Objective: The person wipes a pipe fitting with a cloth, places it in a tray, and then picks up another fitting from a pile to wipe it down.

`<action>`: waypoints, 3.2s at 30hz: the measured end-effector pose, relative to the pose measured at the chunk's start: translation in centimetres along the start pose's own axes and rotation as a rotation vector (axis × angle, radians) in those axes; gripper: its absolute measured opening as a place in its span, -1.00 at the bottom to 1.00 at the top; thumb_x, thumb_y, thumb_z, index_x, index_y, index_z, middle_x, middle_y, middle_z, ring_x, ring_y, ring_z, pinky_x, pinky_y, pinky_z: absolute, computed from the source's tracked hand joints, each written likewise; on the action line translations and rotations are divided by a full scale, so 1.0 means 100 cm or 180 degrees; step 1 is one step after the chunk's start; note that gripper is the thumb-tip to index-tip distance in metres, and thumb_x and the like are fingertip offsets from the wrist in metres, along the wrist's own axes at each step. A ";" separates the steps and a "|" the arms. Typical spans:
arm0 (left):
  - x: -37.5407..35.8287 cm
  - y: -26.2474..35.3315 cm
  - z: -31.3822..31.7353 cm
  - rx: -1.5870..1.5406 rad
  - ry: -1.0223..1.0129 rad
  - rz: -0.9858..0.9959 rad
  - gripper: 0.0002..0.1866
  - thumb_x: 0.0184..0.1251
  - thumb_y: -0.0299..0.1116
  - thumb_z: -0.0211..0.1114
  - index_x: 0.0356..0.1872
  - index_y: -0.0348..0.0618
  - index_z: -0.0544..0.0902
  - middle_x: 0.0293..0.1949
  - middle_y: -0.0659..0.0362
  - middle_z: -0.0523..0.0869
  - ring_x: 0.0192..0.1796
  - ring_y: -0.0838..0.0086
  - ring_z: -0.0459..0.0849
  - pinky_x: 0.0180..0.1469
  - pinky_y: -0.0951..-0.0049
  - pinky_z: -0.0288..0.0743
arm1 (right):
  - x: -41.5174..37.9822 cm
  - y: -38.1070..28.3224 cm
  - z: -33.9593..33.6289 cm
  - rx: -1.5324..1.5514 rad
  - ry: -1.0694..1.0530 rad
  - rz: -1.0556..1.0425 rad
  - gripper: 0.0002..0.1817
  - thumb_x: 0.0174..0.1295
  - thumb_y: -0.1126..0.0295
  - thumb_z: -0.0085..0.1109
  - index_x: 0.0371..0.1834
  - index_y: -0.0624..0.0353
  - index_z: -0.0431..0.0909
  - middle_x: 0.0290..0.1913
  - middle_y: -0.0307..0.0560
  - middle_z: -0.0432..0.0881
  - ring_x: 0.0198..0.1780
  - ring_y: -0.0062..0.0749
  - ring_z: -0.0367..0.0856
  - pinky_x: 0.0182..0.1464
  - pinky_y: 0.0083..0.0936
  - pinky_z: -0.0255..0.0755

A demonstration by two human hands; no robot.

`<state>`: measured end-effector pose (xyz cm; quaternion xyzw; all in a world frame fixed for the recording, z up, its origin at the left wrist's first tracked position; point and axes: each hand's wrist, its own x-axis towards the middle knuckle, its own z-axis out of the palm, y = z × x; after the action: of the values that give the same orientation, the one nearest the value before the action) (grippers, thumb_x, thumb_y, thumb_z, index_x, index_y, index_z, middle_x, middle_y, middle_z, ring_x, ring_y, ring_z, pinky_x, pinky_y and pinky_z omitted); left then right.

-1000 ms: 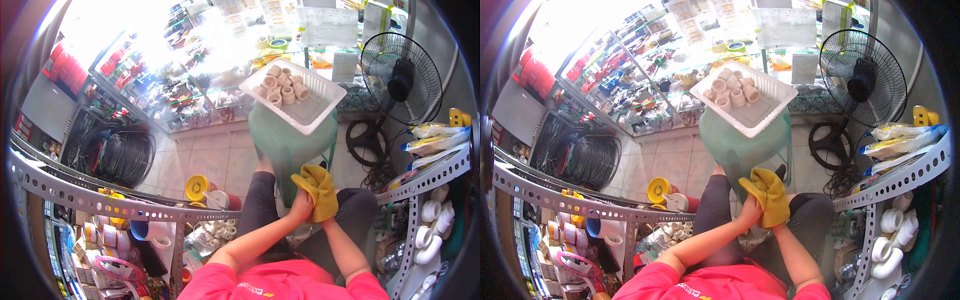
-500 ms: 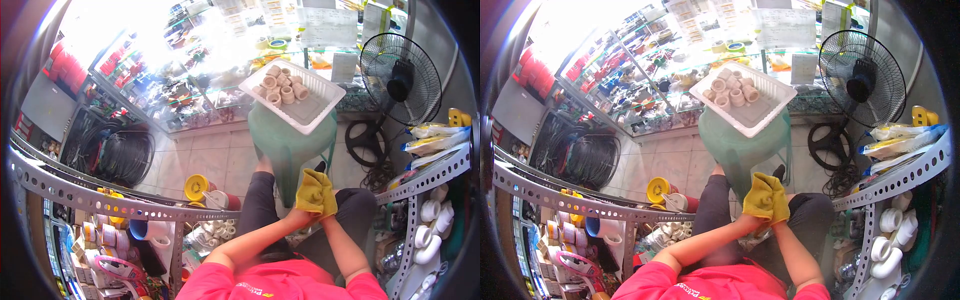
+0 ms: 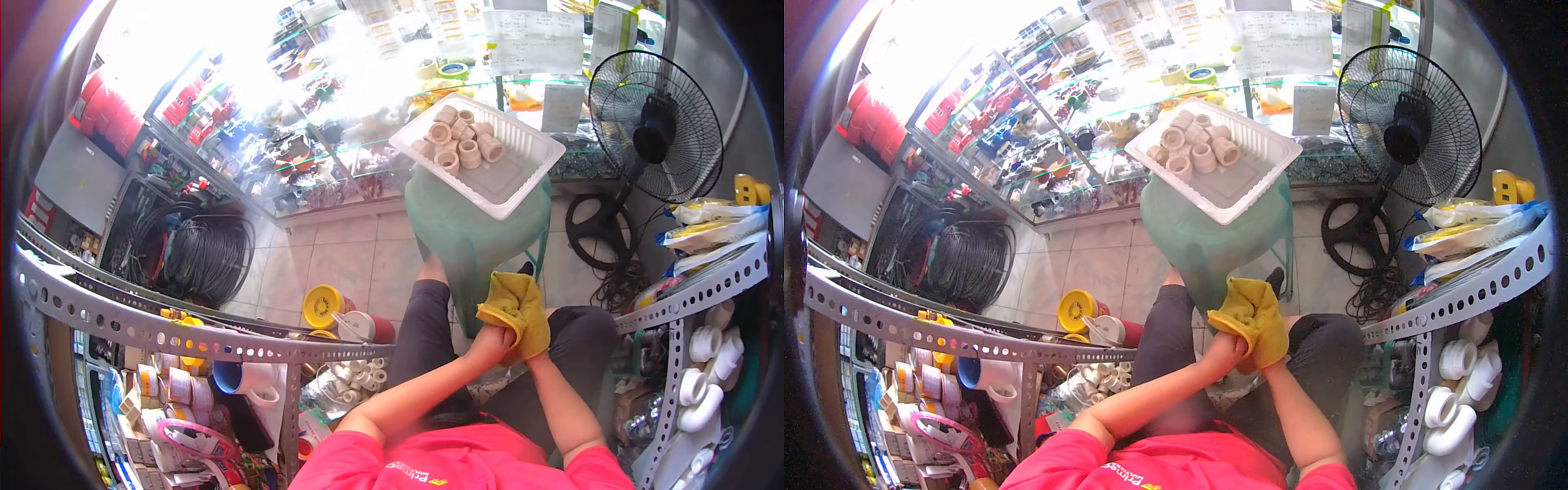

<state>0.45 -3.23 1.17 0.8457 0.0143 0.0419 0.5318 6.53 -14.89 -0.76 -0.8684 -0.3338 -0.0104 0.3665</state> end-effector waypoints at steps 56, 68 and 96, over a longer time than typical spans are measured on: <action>0.022 0.024 -0.062 -0.3606 -0.0140 -0.1616 -0.73 0.30 -0.33 0.14 -0.02 -0.20 0.48 -0.11 0.18 0.59 -0.13 0.48 0.61 -0.11 0.47 0.51 | 0.006 0.011 -0.011 0.5725 0.0023 0.1851 -0.61 0.32 0.22 -0.04 0.13 0.18 0.33 0.04 -0.10 0.47 0.05 -0.34 0.47 0.07 -0.36 0.42; 0.019 0.022 -0.055 -0.1948 0.0036 -0.1414 -0.64 0.31 -0.26 0.14 0.03 -0.25 0.44 -0.06 0.16 0.53 -0.04 0.49 0.51 -0.03 0.49 0.42 | 0.026 -0.038 -0.049 0.3668 -0.0309 0.0455 -0.58 0.33 0.26 -0.06 0.17 0.25 0.28 0.08 -0.09 0.44 0.08 -0.36 0.44 0.10 -0.46 0.41; 0.014 0.013 -0.069 -0.2398 -0.0180 -0.0997 -0.55 0.22 -0.34 0.25 0.10 -0.22 0.36 -0.02 0.12 0.54 -0.04 0.47 0.56 -0.04 0.48 0.44 | 0.032 -0.038 -0.049 0.3997 -0.0363 0.0769 -0.61 0.16 0.43 0.09 0.08 0.14 0.33 0.02 -0.16 0.47 0.04 -0.43 0.47 0.09 -0.54 0.36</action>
<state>1.18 2.47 5.34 0.5801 0.1120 -0.0606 0.8045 7.83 -14.27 6.05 -0.5191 -0.1951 0.2747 0.7855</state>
